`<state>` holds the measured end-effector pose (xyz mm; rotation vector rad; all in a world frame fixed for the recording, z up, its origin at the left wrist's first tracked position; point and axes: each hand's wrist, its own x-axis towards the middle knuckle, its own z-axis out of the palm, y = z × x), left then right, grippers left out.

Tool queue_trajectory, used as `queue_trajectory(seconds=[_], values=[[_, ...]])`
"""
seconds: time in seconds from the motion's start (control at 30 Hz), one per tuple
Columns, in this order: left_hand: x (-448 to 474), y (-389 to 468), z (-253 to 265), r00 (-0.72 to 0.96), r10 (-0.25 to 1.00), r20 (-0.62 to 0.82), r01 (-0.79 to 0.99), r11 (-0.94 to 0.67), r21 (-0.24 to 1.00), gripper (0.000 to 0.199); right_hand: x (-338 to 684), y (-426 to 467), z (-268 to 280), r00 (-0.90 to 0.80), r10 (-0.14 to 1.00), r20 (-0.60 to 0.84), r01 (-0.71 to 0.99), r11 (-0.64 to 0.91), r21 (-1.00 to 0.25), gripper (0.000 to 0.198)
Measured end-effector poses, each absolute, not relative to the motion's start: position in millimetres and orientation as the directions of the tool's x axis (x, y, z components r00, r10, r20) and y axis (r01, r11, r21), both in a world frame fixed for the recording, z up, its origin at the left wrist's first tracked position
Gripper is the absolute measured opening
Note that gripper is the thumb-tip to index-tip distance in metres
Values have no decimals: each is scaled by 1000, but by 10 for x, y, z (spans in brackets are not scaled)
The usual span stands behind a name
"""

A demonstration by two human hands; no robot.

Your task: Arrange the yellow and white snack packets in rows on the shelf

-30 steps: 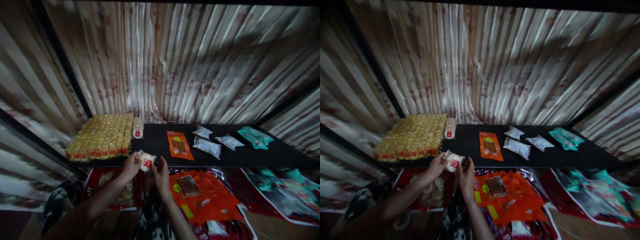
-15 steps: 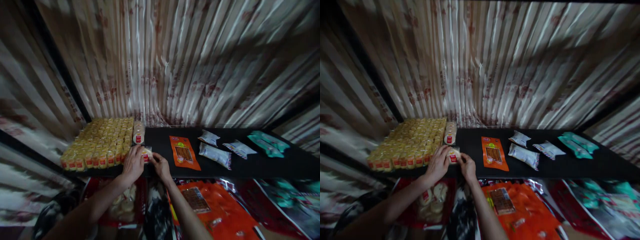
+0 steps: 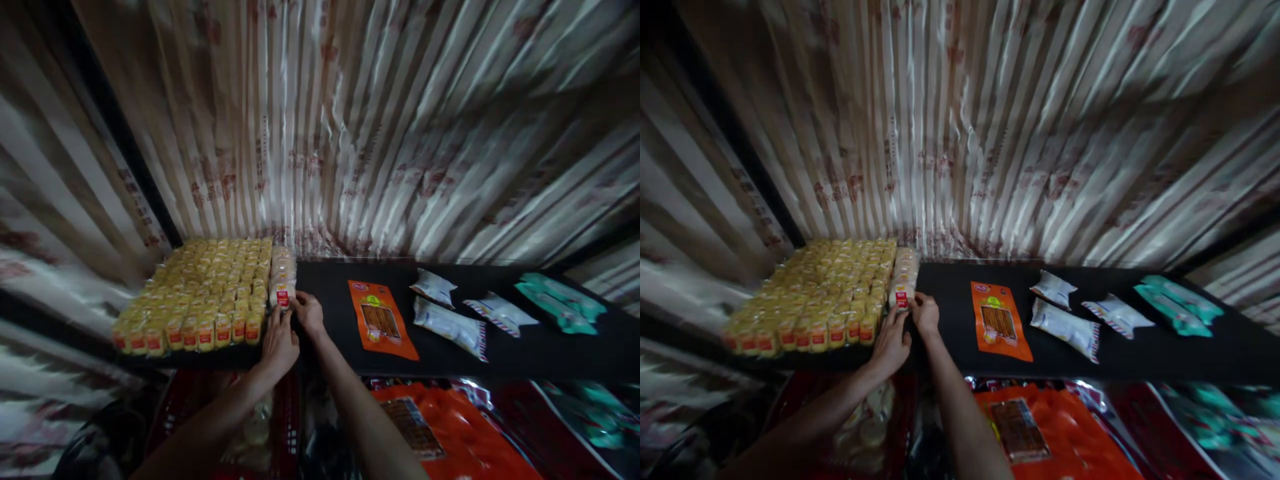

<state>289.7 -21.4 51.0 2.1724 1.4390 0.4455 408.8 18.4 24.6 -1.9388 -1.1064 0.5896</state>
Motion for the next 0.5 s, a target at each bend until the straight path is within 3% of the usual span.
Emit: queue_trajectory(seconds=[0.33, 0.5], values=[[2957, -48, 401, 414, 909, -48, 779, -326, 536, 59, 4046, 258, 223, 525, 850, 53, 661, -367, -654, 34], [2955, -48, 415, 397, 918, -10, 779, -331, 533, 57, 4047, 268, 230, 523, 852, 37, 646, -367, -669, 33]])
